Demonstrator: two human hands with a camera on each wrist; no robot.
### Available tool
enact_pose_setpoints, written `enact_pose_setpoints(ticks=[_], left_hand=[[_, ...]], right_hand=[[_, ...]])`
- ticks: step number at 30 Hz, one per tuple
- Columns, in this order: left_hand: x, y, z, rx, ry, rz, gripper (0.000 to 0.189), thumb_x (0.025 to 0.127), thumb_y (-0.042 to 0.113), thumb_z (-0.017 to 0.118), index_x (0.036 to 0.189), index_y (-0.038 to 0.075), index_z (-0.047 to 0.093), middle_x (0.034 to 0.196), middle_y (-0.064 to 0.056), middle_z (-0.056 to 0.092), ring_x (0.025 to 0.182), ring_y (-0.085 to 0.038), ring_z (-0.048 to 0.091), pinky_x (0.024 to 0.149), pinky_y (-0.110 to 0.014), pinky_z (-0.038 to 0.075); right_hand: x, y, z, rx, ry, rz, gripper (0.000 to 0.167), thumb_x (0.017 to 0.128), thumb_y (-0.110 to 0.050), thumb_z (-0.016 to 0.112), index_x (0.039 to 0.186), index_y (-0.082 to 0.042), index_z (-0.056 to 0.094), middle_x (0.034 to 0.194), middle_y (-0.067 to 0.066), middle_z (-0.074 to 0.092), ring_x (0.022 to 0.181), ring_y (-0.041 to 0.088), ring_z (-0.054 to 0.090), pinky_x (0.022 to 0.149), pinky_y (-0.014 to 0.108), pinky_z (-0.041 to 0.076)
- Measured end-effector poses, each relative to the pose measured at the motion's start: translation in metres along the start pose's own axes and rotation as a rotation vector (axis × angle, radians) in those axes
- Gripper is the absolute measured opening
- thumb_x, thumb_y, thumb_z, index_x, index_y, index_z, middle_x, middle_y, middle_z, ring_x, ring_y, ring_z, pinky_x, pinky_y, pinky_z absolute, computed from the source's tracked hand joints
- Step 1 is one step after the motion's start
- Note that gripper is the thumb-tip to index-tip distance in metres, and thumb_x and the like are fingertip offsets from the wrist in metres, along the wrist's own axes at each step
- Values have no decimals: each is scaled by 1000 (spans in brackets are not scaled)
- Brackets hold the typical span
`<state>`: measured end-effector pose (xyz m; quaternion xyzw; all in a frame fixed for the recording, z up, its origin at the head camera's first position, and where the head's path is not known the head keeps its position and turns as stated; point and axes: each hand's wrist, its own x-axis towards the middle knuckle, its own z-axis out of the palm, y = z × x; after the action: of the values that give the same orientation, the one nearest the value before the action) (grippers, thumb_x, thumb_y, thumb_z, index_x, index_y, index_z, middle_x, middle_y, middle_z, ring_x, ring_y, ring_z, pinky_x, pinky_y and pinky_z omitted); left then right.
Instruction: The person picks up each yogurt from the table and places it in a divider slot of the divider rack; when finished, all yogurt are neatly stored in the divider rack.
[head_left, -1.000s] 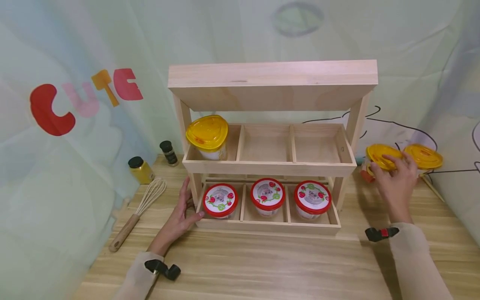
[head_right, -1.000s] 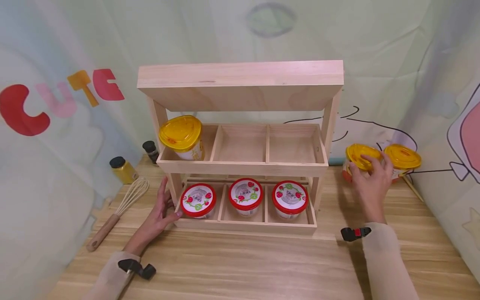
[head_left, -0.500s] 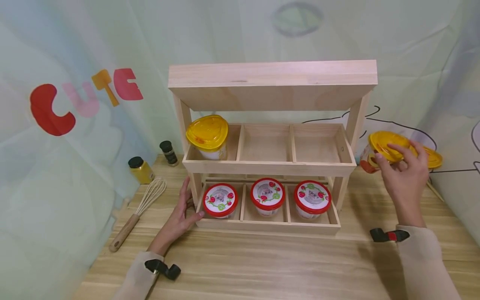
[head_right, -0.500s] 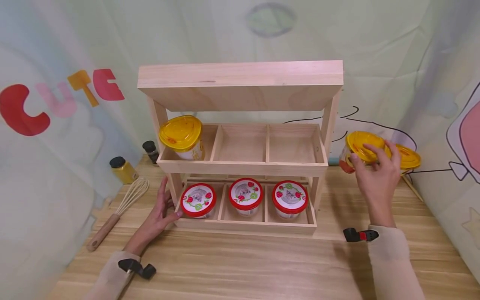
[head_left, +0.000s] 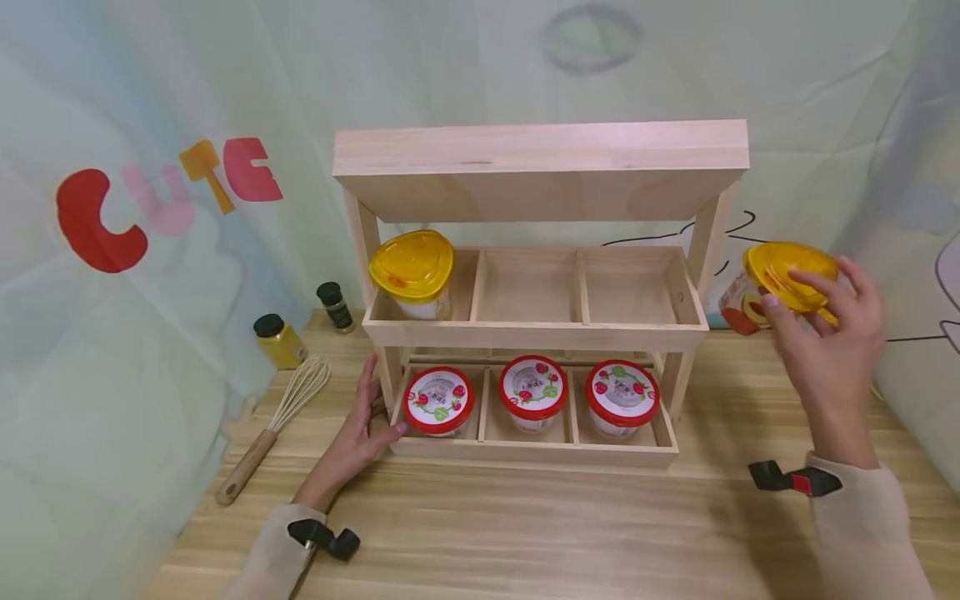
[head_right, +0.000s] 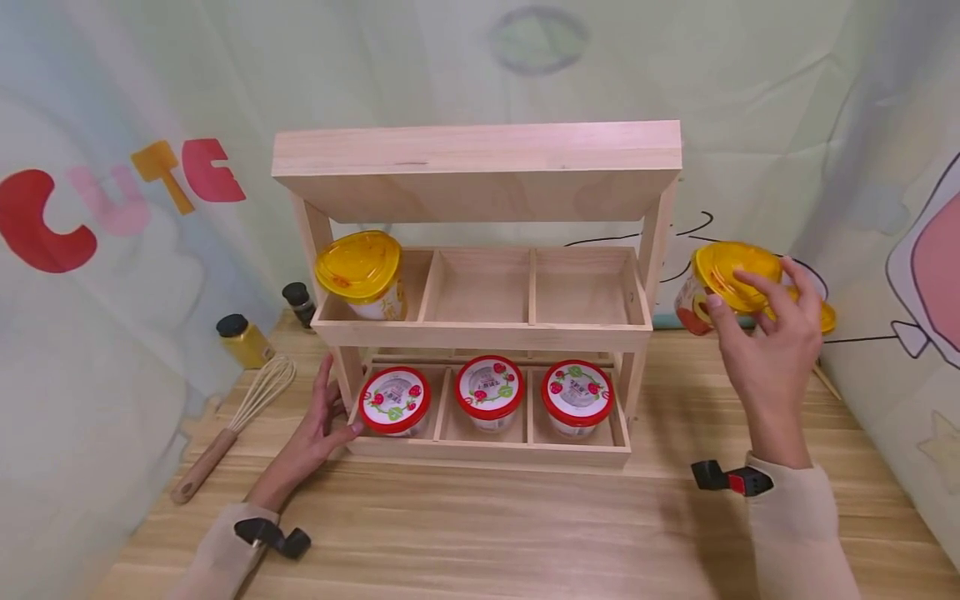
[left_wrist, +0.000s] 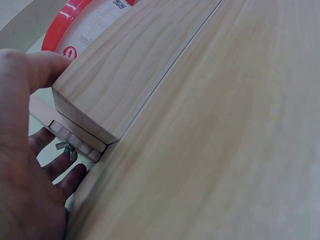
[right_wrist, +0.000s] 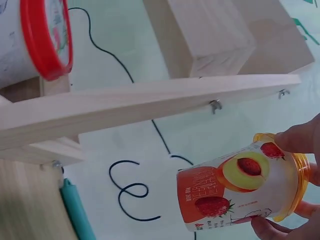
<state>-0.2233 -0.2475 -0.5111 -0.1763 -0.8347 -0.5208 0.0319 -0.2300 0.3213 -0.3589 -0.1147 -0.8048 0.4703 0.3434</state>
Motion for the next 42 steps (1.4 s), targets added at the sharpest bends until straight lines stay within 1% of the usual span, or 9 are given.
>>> enact_pose_setpoints(ticks=[10,16,26,29,32,34,36,40,42], left_hand=[[-1,-1,-1,10,5,-4,113,99,8,69,172,36,-12,173,-31,24,153,-54,36,120,-76,26],[0,-1,-1,18,9,2,113,98,8,69,172,35,-11,171,-31,26,152,-54,36,120,-75,27],[-1,-2,-2,4,6,-4,113,99,8,69,172,36,-12,171,-32,24,152,-56,34,120,-78,25],[-1,-2,-2,11,6,6,112,99,8,69,172,35,-11,171,-31,26,151,-53,37,121,-68,30],[-1,-3,-2,20,7,19,113,99,7,69,173,34,-11,171,-30,28,150,-50,40,123,-43,33],[-1,-4,-2,25,6,23,113,99,7,70,173,34,-11,171,-29,28,150,-49,40,121,-34,32],[0,-4,-2,23,5,25,113,99,7,69,173,34,-11,171,-29,28,150,-50,41,123,-38,32],[0,-4,-1,15,2,24,113,99,6,69,172,34,-12,171,-31,27,149,-53,41,121,-70,29],[1,-3,0,17,2,24,113,99,6,69,172,34,-12,170,-31,27,149,-53,41,120,-73,28]], right_hand=[[-10,-27,-12,52,34,-77,42,100,-17,76,140,-9,71,169,-10,37,153,22,45,120,29,45],[-16,-45,-19,103,33,-79,41,99,-11,75,140,-10,71,167,-10,38,151,20,45,120,27,45],[-23,-59,-24,182,36,-123,39,98,-8,76,137,-9,73,165,-5,41,142,22,53,120,31,47],[-26,-64,-25,181,32,-141,39,98,-8,76,137,-10,73,165,-6,41,143,22,53,119,29,47],[-29,-70,-26,192,23,-162,39,98,-7,76,137,-9,73,165,-6,42,144,22,53,119,28,47],[-31,-74,-26,200,14,-177,39,98,-7,76,137,-9,73,165,-5,42,145,22,53,119,27,47],[-33,-78,-25,218,1,-188,39,97,-5,76,136,-7,73,165,-4,43,145,23,53,118,26,48],[-37,-85,-22,274,-28,-196,38,96,0,75,135,-3,73,164,-1,44,144,26,54,113,21,50],[-38,-88,-20,293,-41,-199,38,96,0,75,135,-3,73,164,-1,45,144,27,55,110,19,51]])
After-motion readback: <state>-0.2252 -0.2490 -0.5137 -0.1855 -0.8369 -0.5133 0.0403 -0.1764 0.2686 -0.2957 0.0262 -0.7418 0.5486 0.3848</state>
